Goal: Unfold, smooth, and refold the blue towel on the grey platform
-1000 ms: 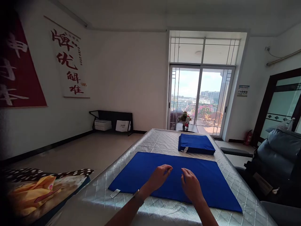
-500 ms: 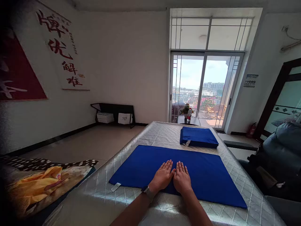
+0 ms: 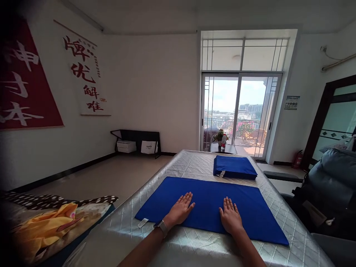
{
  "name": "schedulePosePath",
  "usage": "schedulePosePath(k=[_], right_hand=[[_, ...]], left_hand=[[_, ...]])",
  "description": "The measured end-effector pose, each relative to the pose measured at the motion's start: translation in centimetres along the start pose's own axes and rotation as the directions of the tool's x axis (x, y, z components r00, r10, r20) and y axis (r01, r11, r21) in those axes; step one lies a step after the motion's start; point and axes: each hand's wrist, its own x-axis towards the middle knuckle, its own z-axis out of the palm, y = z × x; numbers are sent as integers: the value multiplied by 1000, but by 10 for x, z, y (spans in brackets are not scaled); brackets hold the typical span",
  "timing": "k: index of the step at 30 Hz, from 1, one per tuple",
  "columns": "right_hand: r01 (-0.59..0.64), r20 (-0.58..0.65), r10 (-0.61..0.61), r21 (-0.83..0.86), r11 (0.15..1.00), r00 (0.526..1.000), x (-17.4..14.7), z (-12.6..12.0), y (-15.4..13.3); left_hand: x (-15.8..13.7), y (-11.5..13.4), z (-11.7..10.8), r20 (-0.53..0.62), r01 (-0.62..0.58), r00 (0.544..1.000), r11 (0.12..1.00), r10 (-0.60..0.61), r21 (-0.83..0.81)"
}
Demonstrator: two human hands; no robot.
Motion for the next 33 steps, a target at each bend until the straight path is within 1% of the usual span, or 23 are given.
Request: schedulePosePath(k=[2,4,7,9,10,12,14,16,20,22,24,25,26,28,29,30,31,33], right_hand=[[-17,-31,15,-48,999,999,-9,4,43],[-44,-67,38,-95,994,997,-19,9,92],[-71,-109,56,-142,987,992,-33,17,160],[-106,-137,85,-152,983,987,-39,23,191],[-122,-148,99,-154,981,984,-40,25,201],[-143,-160,118,-158,977,980,-41,29,211],[-160,-161,136,-148,976,978,-40,32,211],[-166,-171,144,-124,978,975,-40,32,207],[-152,-201,127,-116,981,971,-41,30,204],[-141,-190,116,-127,982,975,-41,30,206],[-146,-184,122,-120,982,975,-41,28,206],[-161,-196,138,-108,981,971,-40,26,203],[-172,-216,149,-90,981,965,-38,23,198],[-142,-270,123,-51,989,955,-34,12,176],[-92,-293,79,-31,995,953,-30,5,158],[-27,-306,22,-11,1000,952,-26,-4,135],[45,-294,-41,7,999,955,-20,-13,109],[127,-242,-110,56,990,964,-5,-30,50]], left_hand=[[-15,-39,-11,41,65,997,998,-66,11],[-32,-80,-18,53,155,986,987,-157,30],[-55,-133,-19,19,232,972,972,-233,46],[-66,-154,-14,-22,245,969,968,-244,44],[-69,-160,-11,-41,251,968,967,-249,42],[-72,-165,-7,-67,263,963,964,-260,37],[-72,-164,-4,-80,277,959,961,-274,29],[-70,-160,-4,-70,282,957,959,-280,23],[-71,-162,-6,-45,264,964,964,-262,38],[-73,-170,-8,-49,216,976,975,-214,45],[-73,-177,-12,-48,138,990,989,-136,56],[-72,-179,-14,-52,123,991,990,-120,63],[-69,-177,-17,-64,136,989,988,-132,66],[-59,-160,-24,-99,206,975,977,-200,54],[-50,-144,-27,-115,228,968,973,-222,38],[-40,-124,-28,-121,210,971,978,-206,22],[-27,-101,-29,-115,144,983,990,-142,10],[0,-50,-25,-112,-18,994,1000,17,-9]])
